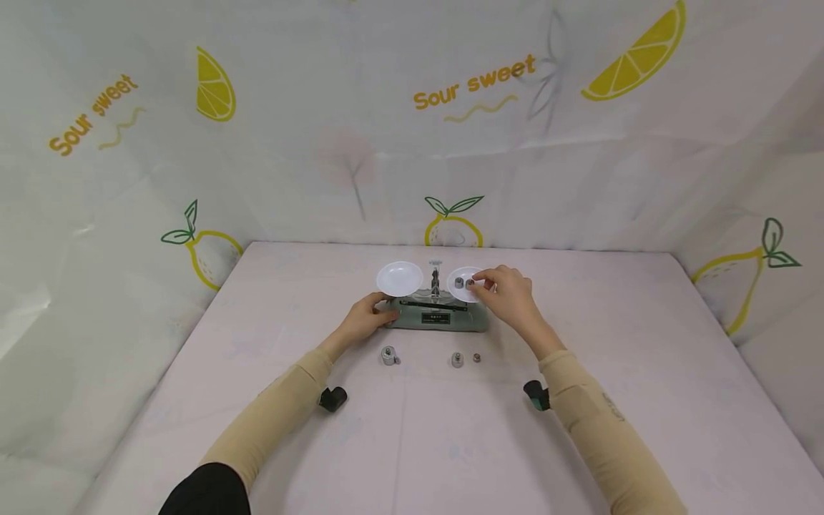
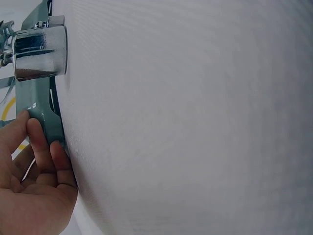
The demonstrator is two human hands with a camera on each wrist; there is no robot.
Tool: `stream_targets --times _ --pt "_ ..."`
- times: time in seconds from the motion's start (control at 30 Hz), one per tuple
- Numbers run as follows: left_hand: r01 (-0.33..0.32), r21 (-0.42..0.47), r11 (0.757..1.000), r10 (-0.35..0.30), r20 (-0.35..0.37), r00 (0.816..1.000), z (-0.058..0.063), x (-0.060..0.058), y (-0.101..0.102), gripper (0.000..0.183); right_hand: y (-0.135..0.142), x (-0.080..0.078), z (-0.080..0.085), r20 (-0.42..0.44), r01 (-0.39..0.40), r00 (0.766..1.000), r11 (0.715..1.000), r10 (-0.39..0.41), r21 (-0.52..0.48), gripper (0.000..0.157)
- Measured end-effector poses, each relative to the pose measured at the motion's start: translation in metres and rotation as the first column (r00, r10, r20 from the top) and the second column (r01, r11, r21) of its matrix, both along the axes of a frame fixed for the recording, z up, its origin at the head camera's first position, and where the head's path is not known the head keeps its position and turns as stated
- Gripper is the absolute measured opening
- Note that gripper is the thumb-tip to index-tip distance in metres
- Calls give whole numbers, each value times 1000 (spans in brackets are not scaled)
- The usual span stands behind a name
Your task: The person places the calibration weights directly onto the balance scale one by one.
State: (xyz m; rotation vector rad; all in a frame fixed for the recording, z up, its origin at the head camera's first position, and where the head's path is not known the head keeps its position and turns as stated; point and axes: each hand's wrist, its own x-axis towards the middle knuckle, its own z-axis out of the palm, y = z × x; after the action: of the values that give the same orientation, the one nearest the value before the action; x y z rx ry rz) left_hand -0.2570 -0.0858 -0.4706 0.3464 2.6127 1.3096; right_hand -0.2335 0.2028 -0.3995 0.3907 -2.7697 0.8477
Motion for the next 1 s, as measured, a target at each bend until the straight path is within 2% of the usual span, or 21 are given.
stream_targets --times 0.3,0.5,0.73,1.0 --pt "-1 -4 1000 1 -4 1000 1 -1 1 47 3 17 -2 -108 -49 993 997 42 -64 27" --pt "-3 -2 1000 3 0 1000 -1 -1 0 47 3 36 -6 -121 -104 988 992 95 -76 23" --pt "-4 0 1000 4 -2 1000 -2 -1 0 46 2 49 -18 -23 -197 980 979 196 -57 21" --pt "-6 -7 1000 6 -2 1000 -1 -1 0 46 -1 54 -29 113 -273 954 961 277 -46 21"
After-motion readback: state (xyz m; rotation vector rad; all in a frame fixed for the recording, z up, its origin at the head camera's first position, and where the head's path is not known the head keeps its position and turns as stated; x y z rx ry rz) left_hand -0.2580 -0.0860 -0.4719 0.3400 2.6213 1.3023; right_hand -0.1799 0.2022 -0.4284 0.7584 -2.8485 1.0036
